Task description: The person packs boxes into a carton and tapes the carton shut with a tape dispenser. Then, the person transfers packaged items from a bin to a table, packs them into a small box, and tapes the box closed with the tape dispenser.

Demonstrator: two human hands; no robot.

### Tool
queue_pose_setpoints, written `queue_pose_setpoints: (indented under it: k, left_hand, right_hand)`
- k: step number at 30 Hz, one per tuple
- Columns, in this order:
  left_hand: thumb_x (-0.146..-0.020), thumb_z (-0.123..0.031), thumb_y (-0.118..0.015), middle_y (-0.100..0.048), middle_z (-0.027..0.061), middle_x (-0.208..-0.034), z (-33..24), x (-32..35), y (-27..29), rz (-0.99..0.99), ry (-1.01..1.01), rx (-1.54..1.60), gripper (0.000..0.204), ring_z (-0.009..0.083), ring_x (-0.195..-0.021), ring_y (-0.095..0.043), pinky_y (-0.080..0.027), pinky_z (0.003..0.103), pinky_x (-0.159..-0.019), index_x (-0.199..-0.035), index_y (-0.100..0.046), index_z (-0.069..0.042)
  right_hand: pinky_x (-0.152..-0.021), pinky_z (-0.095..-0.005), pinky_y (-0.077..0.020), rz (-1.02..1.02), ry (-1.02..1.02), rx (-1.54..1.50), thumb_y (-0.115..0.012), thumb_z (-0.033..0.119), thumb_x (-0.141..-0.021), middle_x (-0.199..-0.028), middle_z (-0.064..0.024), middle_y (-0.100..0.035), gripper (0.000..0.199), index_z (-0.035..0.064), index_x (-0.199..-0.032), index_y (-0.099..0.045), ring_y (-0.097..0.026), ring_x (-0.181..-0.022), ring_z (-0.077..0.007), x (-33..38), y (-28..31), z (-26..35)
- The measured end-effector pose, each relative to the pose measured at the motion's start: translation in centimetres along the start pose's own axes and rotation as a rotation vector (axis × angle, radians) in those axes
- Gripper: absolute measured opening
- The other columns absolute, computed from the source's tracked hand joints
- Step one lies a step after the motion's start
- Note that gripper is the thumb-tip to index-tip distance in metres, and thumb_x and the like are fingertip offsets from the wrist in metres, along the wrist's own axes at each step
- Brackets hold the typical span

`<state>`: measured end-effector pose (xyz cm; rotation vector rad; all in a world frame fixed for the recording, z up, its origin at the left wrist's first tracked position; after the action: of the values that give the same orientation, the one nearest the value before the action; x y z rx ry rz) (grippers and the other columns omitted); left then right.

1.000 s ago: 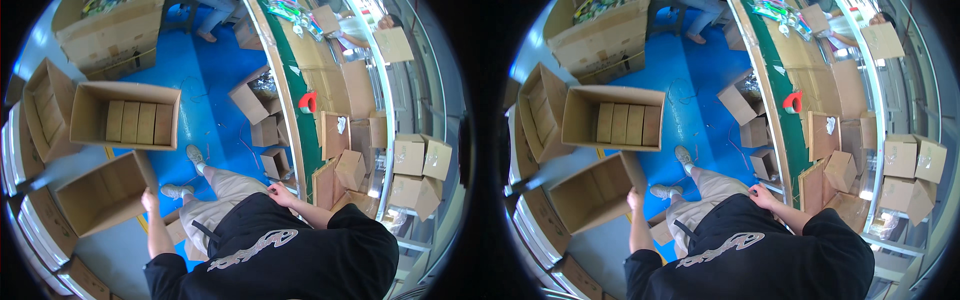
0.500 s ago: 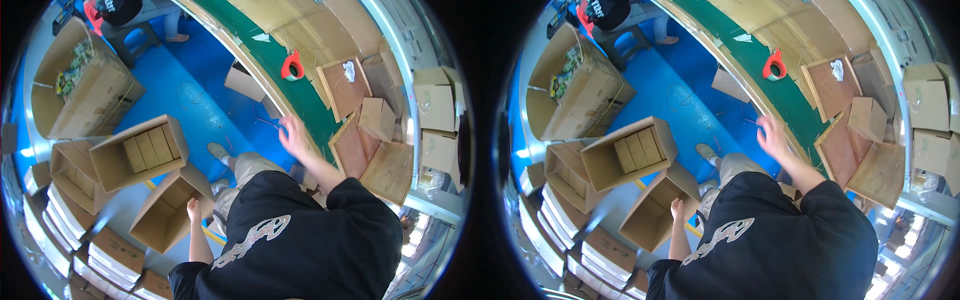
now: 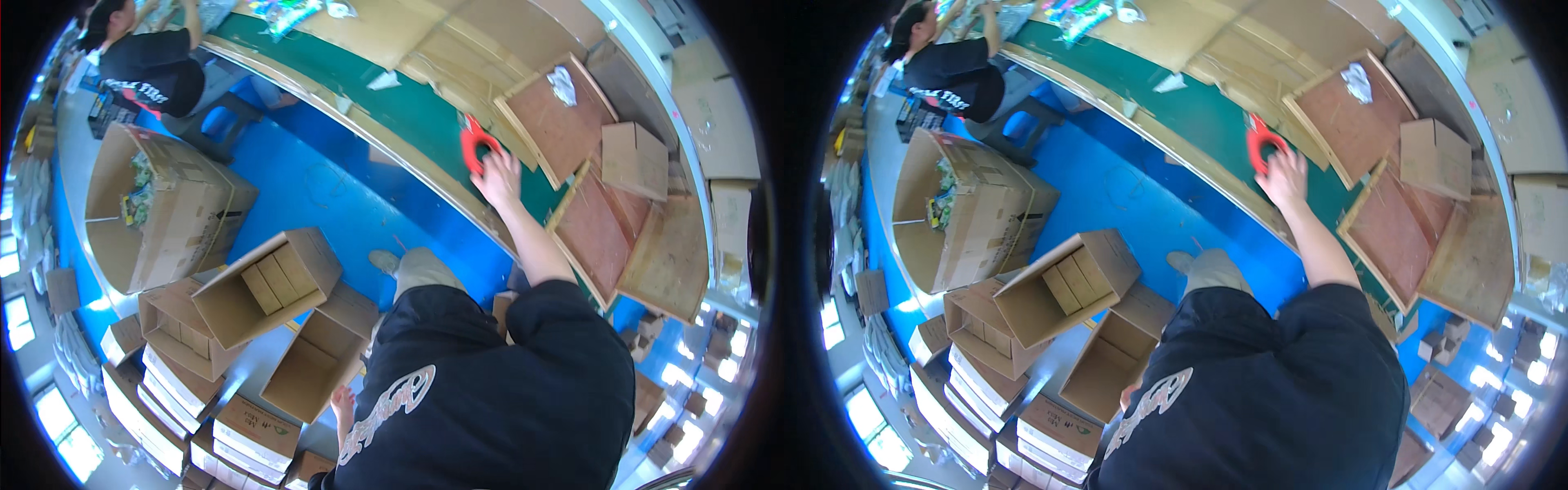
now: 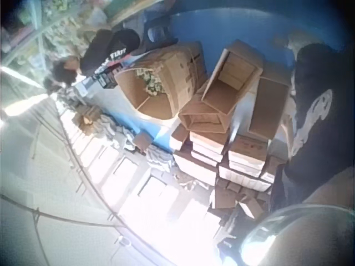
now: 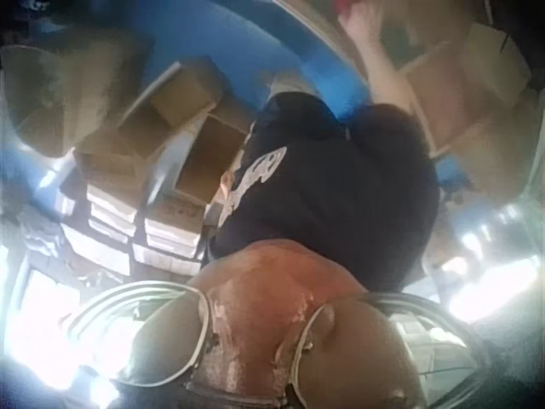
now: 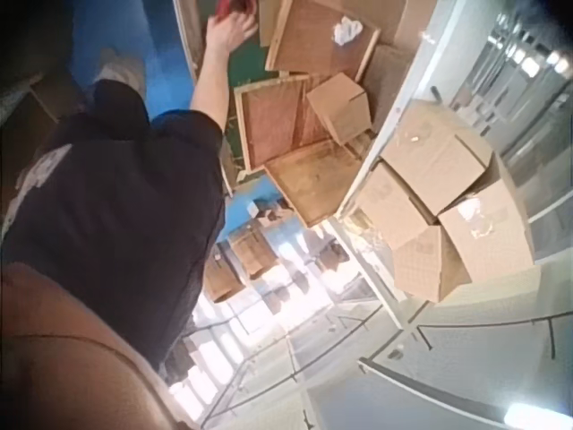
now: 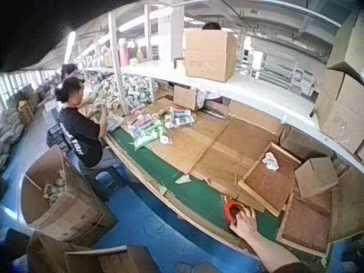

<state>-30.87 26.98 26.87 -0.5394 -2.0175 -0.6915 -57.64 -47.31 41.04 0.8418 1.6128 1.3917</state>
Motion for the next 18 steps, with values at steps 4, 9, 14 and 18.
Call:
queue_pose_setpoints:
  k: [4, 9, 14, 18]
  left_hand:
    - [-0.091, -0.029, -0.063, -0.068, 0.0065, -0.083, -1.8, 4.8, -3.4, -0.051, -0.268, -0.129, 0.029, 0.0128, -0.066, -0.061, -0.048, 0.028, -0.058, -0.108, -0.065, -0.006]
    - [-0.088, -0.031, -0.062, -0.071, 0.0131, -0.096, 1.0, 3.3, -4.6, -0.164, -0.168, -0.136, 0.037, 0.0214, -0.088, -0.066, -0.052, 0.037, -0.078, -0.110, -0.066, -0.001]
    - [-0.090, -0.029, -0.061, -0.069, 0.0193, -0.106, 0.8, 10.2, -4.8, -0.343, -0.120, 0.080, 0.042, 0.0261, -0.100, -0.066, -0.050, 0.035, -0.089, -0.119, -0.061, 0.001]
    - [-0.089, -0.028, -0.063, -0.068, 0.0184, -0.111, 11.4, 13.1, -4.7, -0.516, 0.068, 0.284, 0.041, 0.0242, -0.102, -0.065, -0.050, 0.035, -0.088, -0.119, -0.062, 0.000]
  right_hand:
    - [-0.094, -0.0489, -0.0443, -0.123, -0.074, -0.070, -0.070, 0.012, -0.068, -0.114, -0.0174, -0.061, 0.046, 0.0043, -0.113, -0.062, -0.058, -0.107, -0.0378, 4.7, 3.9, -1.0]
    - [-0.100, -0.0515, -0.0371, -0.146, 0.284, -0.339, -0.063, 0.010, -0.076, -0.127, -0.0226, -0.049, 0.047, 0.0046, -0.122, -0.053, -0.049, -0.119, -0.0414, 7.3, 2.1, 8.4]
    - [-0.090, -0.0405, -0.0470, 0.470, 0.615, -0.865, -0.062, 0.002, -0.080, -0.131, -0.0239, -0.040, 0.042, 0.0032, -0.120, -0.051, -0.052, -0.108, -0.0352, 10.6, -0.7, 24.7]
    - [-0.082, -0.0340, -0.0527, 1.014, 0.690, -0.655, -0.068, 0.021, -0.086, -0.116, -0.0181, -0.056, 0.039, 0.0020, -0.118, -0.055, -0.066, -0.088, -0.0239, 16.1, -7.7, 31.8]
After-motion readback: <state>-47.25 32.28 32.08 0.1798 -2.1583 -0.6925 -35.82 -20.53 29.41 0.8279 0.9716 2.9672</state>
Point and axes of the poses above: each hand's wrist, its own x-axis away from the middle knuckle, its own y-axis out of the back of the hand, z = x × y, the point moved 6 cm from there along -x, towards the middle knuckle
